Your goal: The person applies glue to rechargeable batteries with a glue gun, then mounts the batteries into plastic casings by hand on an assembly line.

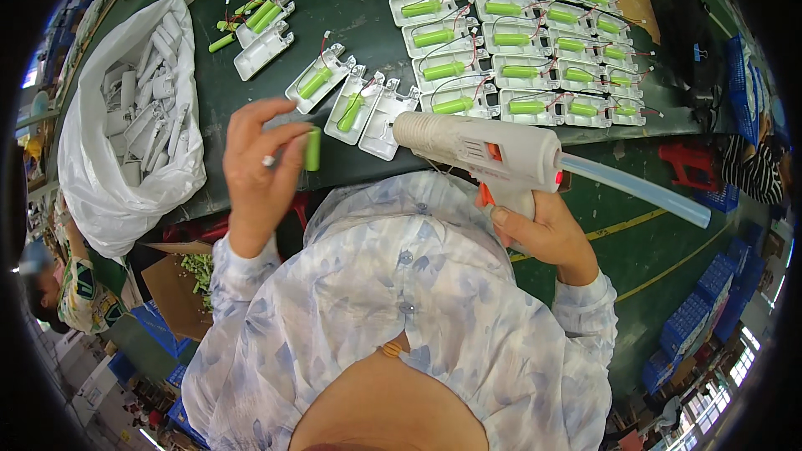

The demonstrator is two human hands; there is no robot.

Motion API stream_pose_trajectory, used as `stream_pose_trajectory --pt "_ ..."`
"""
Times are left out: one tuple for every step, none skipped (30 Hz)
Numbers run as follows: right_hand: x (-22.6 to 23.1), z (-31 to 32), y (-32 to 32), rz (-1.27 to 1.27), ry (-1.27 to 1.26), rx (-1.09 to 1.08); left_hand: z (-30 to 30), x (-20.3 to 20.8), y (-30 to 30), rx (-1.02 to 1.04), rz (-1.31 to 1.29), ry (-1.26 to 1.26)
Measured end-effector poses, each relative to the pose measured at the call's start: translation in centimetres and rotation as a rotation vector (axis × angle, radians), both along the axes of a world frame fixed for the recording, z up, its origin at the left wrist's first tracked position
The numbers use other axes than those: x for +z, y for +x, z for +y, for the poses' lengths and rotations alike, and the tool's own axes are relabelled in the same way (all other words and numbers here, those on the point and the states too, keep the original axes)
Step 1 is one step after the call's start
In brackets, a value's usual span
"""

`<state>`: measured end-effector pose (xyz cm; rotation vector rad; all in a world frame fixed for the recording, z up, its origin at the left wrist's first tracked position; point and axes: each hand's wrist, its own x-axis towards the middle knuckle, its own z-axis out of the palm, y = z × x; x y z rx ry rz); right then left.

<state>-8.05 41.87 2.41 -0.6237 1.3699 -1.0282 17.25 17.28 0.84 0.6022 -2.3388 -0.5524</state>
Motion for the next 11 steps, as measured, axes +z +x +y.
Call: stream_pose_trajectory --pt "0.1 -0.1 0.0 -0.002 -0.015 -0.007 0.7 -0.1 -1.3 -0.008 0.017 -0.003" --pt "-0.1 -0.1 0.0 -0.004 -0.019 -0.008 1.3 -0.4 -2.5 -0.018 0.035 -0.009" --pt "-0.2 0.1 0.1 -0.022 -0.044 -0.023 1.8 -0.9 -3.5 -0.011 -0.002 -0.035" --pt "-0.3 0.2 0.1 -0.041 -0.069 -0.038 2.2 -1.5 -4.4 -0.004 -0.039 -0.061" --pt "-0.4 0.4 0.0 -0.044 -0.071 -0.042 2.6 -2.4 -5.2 0.010 -0.045 -0.078" --pt "-0.4 0.5 -0.1 -0.060 -0.071 -0.033 2.7 -3.1 -5.9 0.005 -0.047 -0.078" --pt "-0.4 0.6 -0.1 -0.077 -0.071 -0.023 2.7 -3.7 -6.4 0.015 -0.071 -0.117" --pt "-0.4 0.7 -0.1 -0.079 -0.072 -0.030 2.6 -4.1 -6.8 0.021 -0.093 -0.156" --pt "-0.5 0.9 -0.1 -0.085 -0.069 -0.035 2.5 -4.5 -7.0 0.016 -0.095 -0.157" --pt "-0.5 1.0 -0.1 -0.091 -0.067 -0.039 2.4 -4.9 -7.2 0.009 -0.129 -0.180" --pt "-0.6 1.0 0.0 -0.093 -0.083 -0.052 2.3 -5.3 -7.4 0.003 -0.160 -0.203"
